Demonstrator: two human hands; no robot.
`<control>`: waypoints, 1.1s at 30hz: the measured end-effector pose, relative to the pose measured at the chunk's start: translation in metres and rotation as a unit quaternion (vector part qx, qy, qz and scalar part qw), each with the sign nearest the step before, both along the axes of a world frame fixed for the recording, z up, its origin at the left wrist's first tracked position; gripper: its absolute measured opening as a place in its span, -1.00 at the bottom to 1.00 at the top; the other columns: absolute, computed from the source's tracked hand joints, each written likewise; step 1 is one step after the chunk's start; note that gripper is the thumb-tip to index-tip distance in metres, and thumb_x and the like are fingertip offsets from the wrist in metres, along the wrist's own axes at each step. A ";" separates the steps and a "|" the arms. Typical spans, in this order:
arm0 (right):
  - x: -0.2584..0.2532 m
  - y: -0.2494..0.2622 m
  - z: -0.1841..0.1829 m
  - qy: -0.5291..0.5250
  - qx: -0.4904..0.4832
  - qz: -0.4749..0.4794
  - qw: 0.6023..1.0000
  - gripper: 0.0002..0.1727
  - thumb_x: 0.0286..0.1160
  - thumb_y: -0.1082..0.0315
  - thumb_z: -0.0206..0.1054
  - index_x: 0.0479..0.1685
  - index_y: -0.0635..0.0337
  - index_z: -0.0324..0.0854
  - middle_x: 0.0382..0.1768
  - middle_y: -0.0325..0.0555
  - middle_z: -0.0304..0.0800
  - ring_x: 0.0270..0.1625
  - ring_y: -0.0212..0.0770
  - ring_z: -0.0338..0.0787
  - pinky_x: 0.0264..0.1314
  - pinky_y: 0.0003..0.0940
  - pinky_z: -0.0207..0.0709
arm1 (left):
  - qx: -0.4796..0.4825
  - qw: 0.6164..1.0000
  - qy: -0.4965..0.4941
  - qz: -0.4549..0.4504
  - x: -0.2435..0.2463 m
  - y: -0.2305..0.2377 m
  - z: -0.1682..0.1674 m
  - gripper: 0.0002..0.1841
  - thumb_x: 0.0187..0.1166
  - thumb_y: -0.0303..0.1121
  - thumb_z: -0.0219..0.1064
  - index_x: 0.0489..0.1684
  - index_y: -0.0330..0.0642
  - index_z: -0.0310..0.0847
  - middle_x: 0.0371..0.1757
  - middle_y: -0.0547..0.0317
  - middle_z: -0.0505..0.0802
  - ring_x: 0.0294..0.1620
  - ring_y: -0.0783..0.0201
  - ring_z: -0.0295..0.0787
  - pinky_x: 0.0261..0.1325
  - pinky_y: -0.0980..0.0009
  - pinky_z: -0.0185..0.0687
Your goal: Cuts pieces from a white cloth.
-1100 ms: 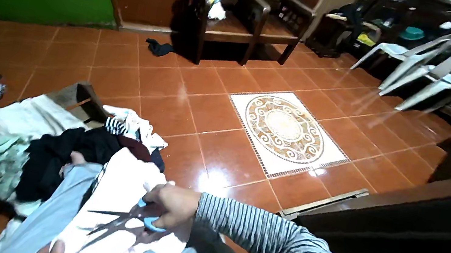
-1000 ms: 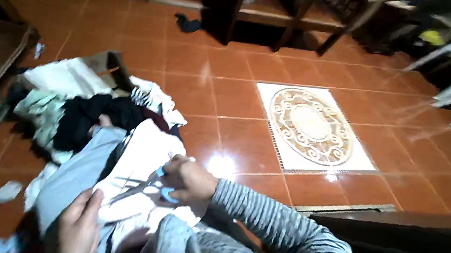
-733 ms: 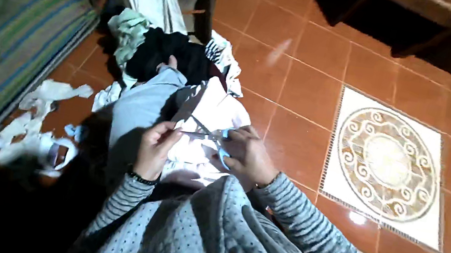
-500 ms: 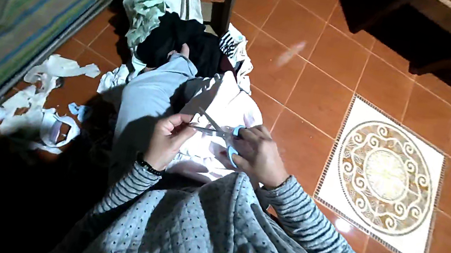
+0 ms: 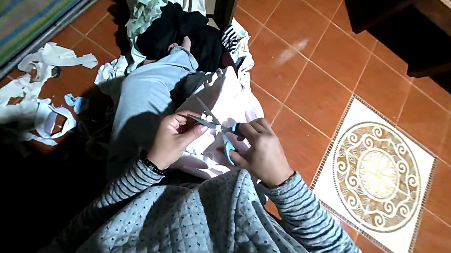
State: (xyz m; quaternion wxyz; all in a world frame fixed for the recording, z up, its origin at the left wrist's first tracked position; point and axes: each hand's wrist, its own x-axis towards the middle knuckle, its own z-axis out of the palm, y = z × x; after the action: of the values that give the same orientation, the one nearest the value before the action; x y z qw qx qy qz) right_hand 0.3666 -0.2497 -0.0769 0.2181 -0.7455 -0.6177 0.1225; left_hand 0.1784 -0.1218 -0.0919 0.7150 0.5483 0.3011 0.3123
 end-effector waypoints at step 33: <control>0.001 0.003 -0.009 0.055 0.014 0.021 0.998 -0.55 0.17 0.02 0.51 -0.28 0.31 0.76 -0.39 -0.01 0.78 -0.29 -0.04 0.77 -0.22 -0.13 0.65 | 0.057 0.998 0.034 -0.001 0.003 0.001 0.002 -0.84 0.31 -0.67 0.51 -0.20 -0.36 0.75 -0.31 0.25 0.88 -0.35 0.55 0.78 -0.14 0.55 0.78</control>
State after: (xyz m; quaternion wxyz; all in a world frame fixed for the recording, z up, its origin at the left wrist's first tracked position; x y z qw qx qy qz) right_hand 0.3671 -0.2463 -0.0854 0.2597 -0.7211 -0.6222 0.1592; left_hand 0.1811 -0.1209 -0.0898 0.6720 0.5990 0.3063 0.3096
